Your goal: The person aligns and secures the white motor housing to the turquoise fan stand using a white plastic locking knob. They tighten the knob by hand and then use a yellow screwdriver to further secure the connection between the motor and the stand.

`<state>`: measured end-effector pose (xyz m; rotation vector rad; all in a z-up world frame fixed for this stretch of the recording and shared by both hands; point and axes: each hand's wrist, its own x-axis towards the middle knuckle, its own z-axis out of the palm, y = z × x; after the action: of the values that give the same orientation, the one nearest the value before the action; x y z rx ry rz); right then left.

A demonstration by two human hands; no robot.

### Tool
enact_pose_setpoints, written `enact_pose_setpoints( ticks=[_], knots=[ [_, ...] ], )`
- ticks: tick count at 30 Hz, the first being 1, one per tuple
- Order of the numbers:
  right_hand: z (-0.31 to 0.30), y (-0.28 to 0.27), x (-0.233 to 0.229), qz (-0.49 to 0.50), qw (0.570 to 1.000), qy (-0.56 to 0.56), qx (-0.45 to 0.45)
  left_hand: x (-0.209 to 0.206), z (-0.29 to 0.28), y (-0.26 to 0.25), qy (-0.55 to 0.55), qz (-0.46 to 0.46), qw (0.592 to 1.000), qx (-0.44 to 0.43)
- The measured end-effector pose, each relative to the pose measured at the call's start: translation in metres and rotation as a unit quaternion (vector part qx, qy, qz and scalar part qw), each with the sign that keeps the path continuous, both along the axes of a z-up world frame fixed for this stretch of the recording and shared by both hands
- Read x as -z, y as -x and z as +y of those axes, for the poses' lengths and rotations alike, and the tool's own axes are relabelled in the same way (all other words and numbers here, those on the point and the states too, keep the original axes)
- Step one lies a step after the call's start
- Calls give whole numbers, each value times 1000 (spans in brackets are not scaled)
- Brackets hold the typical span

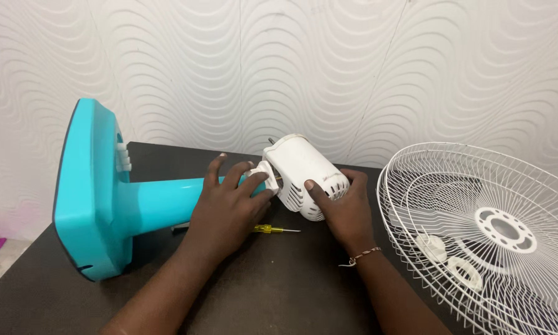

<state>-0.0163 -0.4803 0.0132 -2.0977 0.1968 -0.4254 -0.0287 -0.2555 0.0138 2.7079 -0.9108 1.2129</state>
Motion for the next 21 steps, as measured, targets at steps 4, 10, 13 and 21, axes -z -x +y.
enact_pose_setpoints(
  ticks=[4,10,13,21],
  knots=[
    [1,-1,-2,-17,1000,3,-7,-2,4,-3,23,9,1000,10],
    [5,-3,-2,0,1000,22,4,-6,11,-10,32,33,999,-2],
    [5,-5,-2,-31,999,37,-8,-7,12,-14,20,37,999,-13],
    [-1,-5,-6,6,999,-3,-36,-9,17,-15,29,33,999,-2]
  ],
)
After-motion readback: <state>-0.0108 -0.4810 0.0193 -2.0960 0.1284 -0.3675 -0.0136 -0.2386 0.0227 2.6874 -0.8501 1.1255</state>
